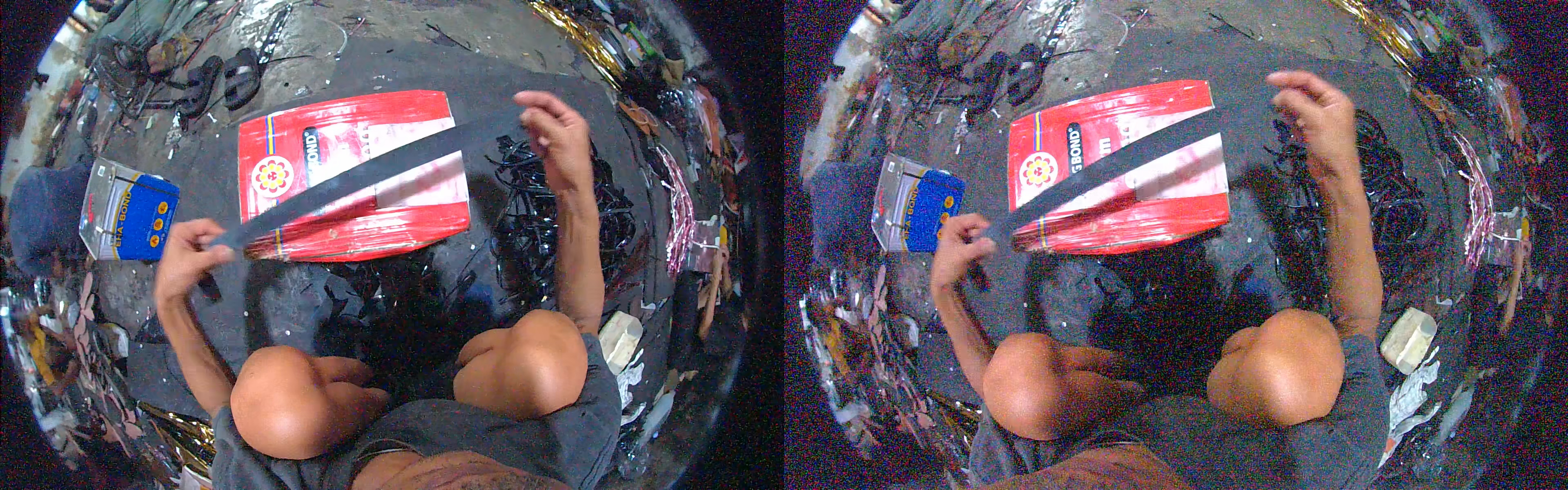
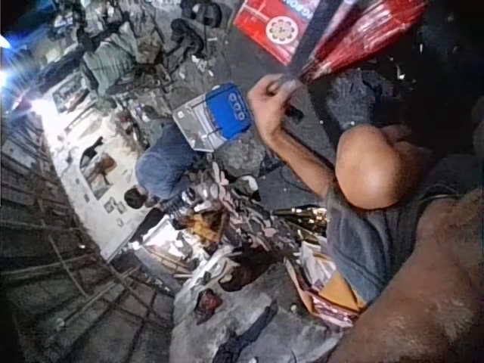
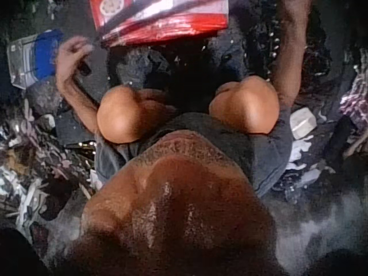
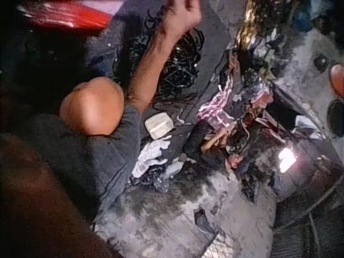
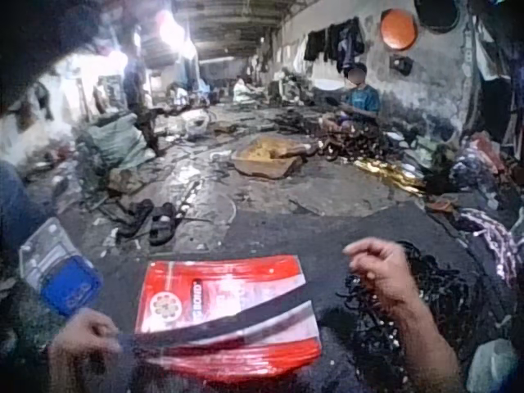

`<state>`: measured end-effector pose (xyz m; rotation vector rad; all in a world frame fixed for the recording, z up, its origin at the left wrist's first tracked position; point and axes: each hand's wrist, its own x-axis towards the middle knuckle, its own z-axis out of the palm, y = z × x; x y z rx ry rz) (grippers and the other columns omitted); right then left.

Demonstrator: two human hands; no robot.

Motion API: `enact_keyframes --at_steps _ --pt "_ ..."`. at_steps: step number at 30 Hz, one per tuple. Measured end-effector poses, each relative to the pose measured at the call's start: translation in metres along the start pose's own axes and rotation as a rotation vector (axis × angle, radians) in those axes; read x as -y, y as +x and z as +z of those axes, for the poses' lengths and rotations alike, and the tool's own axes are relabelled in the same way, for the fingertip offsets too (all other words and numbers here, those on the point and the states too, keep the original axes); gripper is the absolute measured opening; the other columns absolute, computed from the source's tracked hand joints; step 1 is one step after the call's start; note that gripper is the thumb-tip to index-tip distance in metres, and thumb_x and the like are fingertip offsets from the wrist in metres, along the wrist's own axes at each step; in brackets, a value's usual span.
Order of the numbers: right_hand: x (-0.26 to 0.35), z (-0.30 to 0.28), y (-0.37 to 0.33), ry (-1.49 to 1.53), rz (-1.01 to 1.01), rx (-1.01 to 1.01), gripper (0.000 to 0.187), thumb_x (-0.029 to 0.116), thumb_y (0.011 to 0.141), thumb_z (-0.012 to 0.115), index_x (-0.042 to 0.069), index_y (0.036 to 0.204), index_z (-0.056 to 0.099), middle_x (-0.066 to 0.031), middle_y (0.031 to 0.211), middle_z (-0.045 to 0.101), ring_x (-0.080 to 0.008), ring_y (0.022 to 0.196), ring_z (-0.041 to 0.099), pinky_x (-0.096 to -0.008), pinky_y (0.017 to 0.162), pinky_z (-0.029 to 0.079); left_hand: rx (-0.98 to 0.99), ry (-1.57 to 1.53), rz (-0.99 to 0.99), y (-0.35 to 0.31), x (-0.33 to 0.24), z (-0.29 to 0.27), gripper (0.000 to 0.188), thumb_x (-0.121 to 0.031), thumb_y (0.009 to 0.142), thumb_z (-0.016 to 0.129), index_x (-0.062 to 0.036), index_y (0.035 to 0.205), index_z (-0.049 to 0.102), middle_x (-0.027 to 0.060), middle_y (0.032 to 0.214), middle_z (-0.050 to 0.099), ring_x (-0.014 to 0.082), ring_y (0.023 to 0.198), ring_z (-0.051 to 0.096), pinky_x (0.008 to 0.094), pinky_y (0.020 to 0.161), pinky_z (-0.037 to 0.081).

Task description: The person sits on the floor and repeatedly cuts short lengths from a long black cable using a red box as a cutting guide. Each cut piece is placed into a growing pile beside the box.

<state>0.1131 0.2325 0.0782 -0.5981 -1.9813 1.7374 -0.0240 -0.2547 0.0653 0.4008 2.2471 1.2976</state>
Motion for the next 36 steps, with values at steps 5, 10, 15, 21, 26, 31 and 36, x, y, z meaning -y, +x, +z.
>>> enact_keyframes --at_steps 5,10,15,21,26,31,36 --pt "-0.061 0.055 -0.009 -0.393 -0.224 0.217 0.029 0.014 0.078 0.067 0.01 0.105 0.076 -0.0042 0.08 0.072 -0.0165 0.069 0.067 -0.0307 0.064 0.053 -0.292 0.663 -0.096 0.023 0.017 -0.064 0.03 -0.018 0.074 0.081 -0.0039 0.097 0.069 0.0072 0.092 0.067 0.0168 0.081 0.064 0.0315 0.067 0.05" --pt "-0.053 0.083 -0.028 -0.723 -0.297 0.109 0.018 0.023 0.076 0.069 0.012 0.09 0.072 -0.0098 0.084 0.072 -0.0296 0.076 0.071 -0.0407 0.07 0.056 -0.748 0.656 0.662 0.092 -0.02 0.056 0.043 -0.012 0.079 0.075 -0.0065 0.12 0.064 0.0171 0.122 0.06 0.0336 0.115 0.058 0.042 0.098 0.047" --pt "-0.056 0.078 -0.03 -0.714 -0.311 0.087 0.02 0.022 0.078 0.07 0.014 0.096 0.07 -0.0079 0.084 0.072 -0.0288 0.074 0.071 -0.0407 0.068 0.055 -0.131 0.153 0.702 0.118 -0.066 0.209 0.044 -0.013 0.082 0.072 -0.006 0.123 0.061 0.0114 0.103 0.066 0.0215 0.08 0.065 0.0338 0.071 0.054" --pt "-0.061 0.07 -0.031 -0.739 -0.556 0.123 0.017 0.017 0.081 0.068 0.013 0.097 0.069 -0.0069 0.085 0.069 -0.0267 0.077 0.069 -0.0396 0.07 0.055 -0.142 0.118 0.725 0.13 -0.052 0.245 0.024 -0.01 0.079 0.074 -0.0025 0.101 0.069 0.0122 0.092 0.065 0.0258 0.081 0.066 0.0353 0.073 0.054" --pt "-0.062 0.068 -0.033 -0.831 -0.663 0.16 0.014 0.016 0.082 0.069 0.011 0.095 0.071 -0.0065 0.088 0.063 -0.0263 0.079 0.068 -0.0392 0.069 0.055 -0.212 0.155 0.784 0.131 -0.046 0.248 0.016 -0.01 0.081 0.073 -0.0027 0.095 0.071 0.0124 0.091 0.065 0.0281 0.083 0.067 0.0366 0.074 0.054" --pt "-0.063 0.063 -0.031 -0.79 -0.634 0.21 0.013 0.015 0.082 0.071 0.009 0.093 0.073 -0.0074 0.09 0.062 -0.0261 0.081 0.067 -0.0376 0.07 0.056 -0.238 0.211 0.87 0.131 -0.042 0.249 0.014 -0.012 0.083 0.073 -0.0038 0.094 0.072 0.0116 0.092 0.065 0.0273 0.082 0.067 0.037 0.073 0.055" --pt "-0.068 0.053 -0.027 -0.681 -0.621 0.299 0.016 0.016 0.08 0.075 0.009 0.095 0.075 -0.0085 0.094 0.06 -0.0257 0.082 0.067 -0.0375 0.072 0.055 -0.195 0.216 0.889 0.129 -0.044 0.243 0.016 -0.014 0.078 0.076 -0.0046 0.092 0.073 0.0095 0.09 0.065 0.0269 0.08 0.067 0.0365 0.071 0.055"
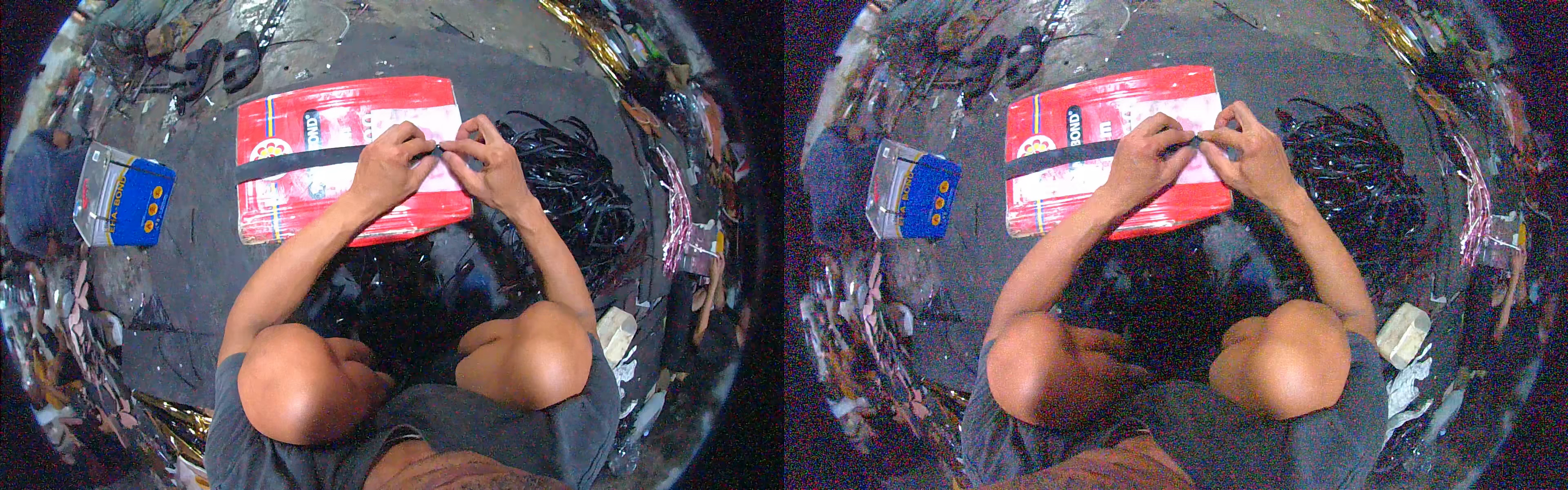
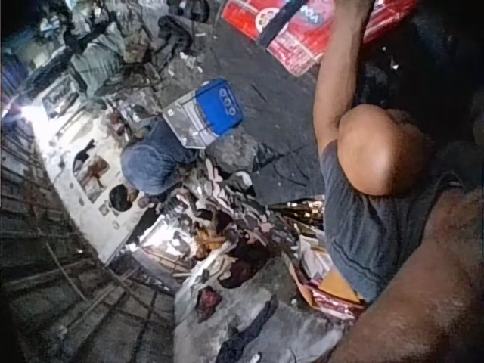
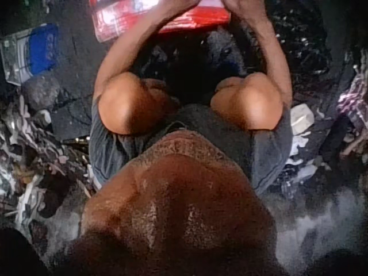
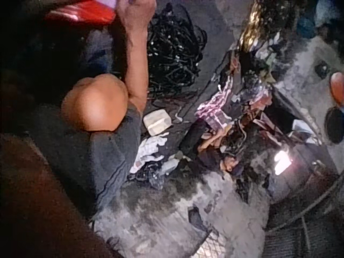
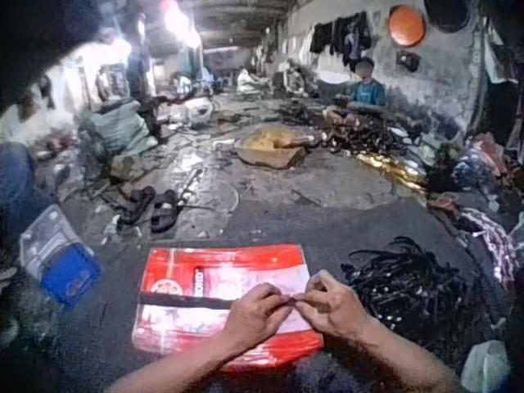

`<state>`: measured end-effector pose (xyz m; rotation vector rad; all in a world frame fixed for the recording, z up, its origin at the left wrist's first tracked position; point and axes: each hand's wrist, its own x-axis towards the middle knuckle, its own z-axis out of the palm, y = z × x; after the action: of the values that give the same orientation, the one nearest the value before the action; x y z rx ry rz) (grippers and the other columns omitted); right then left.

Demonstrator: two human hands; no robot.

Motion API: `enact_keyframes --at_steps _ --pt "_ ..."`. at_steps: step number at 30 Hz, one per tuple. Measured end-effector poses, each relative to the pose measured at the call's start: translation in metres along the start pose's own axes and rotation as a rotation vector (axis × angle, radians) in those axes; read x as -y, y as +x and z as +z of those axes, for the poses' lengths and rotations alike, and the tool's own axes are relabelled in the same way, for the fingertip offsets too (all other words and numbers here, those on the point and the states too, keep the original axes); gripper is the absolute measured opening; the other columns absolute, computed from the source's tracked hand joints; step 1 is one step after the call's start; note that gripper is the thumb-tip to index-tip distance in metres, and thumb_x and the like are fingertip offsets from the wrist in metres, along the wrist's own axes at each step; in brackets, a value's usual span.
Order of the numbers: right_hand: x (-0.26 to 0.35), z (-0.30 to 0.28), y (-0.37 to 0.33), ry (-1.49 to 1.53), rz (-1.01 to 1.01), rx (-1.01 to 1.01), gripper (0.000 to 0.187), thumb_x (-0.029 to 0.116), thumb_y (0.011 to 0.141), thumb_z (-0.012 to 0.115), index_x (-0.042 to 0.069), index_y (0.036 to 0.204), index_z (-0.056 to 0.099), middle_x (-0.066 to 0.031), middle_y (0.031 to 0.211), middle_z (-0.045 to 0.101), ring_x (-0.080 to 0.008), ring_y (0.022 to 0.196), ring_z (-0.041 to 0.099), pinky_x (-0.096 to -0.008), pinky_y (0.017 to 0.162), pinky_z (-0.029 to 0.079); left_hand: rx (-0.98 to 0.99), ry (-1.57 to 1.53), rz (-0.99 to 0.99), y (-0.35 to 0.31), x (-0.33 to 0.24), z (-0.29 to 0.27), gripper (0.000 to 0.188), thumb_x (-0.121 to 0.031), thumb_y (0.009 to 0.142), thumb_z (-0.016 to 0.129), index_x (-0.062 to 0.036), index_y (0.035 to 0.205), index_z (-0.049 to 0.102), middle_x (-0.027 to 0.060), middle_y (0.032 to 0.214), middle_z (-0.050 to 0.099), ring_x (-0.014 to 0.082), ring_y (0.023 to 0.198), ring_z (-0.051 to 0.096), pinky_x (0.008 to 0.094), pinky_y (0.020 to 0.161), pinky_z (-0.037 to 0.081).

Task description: The person sits on the floor and repeatedly cuts short lengths from a long black cable using a red box as a cutting guide. Each cut piece is placed into a growing pile beside the box.

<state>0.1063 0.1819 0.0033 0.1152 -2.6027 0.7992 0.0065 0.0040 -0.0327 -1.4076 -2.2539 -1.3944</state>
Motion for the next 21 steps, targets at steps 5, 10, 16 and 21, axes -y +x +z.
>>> enact_keyframes --at_steps 5,10,16,21 --pt "-0.004 0.001 0.0 0.039 0.054 -0.028 0.021 0.017 0.076 0.079 0.011 0.096 0.077 -0.0089 0.096 0.057 -0.0254 0.09 0.063 -0.0363 0.075 0.052 0.029 -0.139 -0.089 0.004 0.009 -0.004 0.021 -0.015 0.077 0.077 -0.0064 0.095 0.075 0.0087 0.087 0.066 0.025 0.078 0.067 0.0355 0.071 0.054" --pt "-0.009 0.01 -0.001 0.047 0.028 -0.113 0.02 0.01 0.075 0.081 0.007 0.094 0.078 -0.0043 0.091 0.054 -0.0153 0.081 0.054 -0.0282 0.068 0.045 0.04 -0.129 -0.124 0.004 0.007 -0.004 0.017 -0.012 0.078 0.077 -0.0061 0.093 0.075 0.0088 0.087 0.065 0.0226 0.076 0.066 0.0343 0.069 0.053" --pt "-0.006 0.027 -0.005 0.181 0.263 -0.198 0.014 0.012 0.076 0.079 0.007 0.088 0.075 -0.0024 0.084 0.053 -0.0132 0.075 0.052 -0.0274 0.063 0.043 -0.001 -0.13 -0.168 0.005 0.009 0.001 0.01 -0.01 0.078 0.076 -0.0045 0.086 0.074 0.0094 0.081 0.065 0.0215 0.074 0.065 0.0341 0.068 0.052" --pt "-0.001 0.027 0.003 0.534 0.464 -0.186 0.015 0.009 0.074 0.075 0.008 0.086 0.065 0.006 0.072 0.044 -0.0056 0.065 0.037 -0.0239 0.054 0.03 0.025 -0.085 -0.207 0.016 0.0 -0.006 0.009 -0.011 0.078 0.073 -0.0024 0.08 0.073 0.0128 0.081 0.067 0.0255 0.073 0.067 0.0357 0.067 0.052"
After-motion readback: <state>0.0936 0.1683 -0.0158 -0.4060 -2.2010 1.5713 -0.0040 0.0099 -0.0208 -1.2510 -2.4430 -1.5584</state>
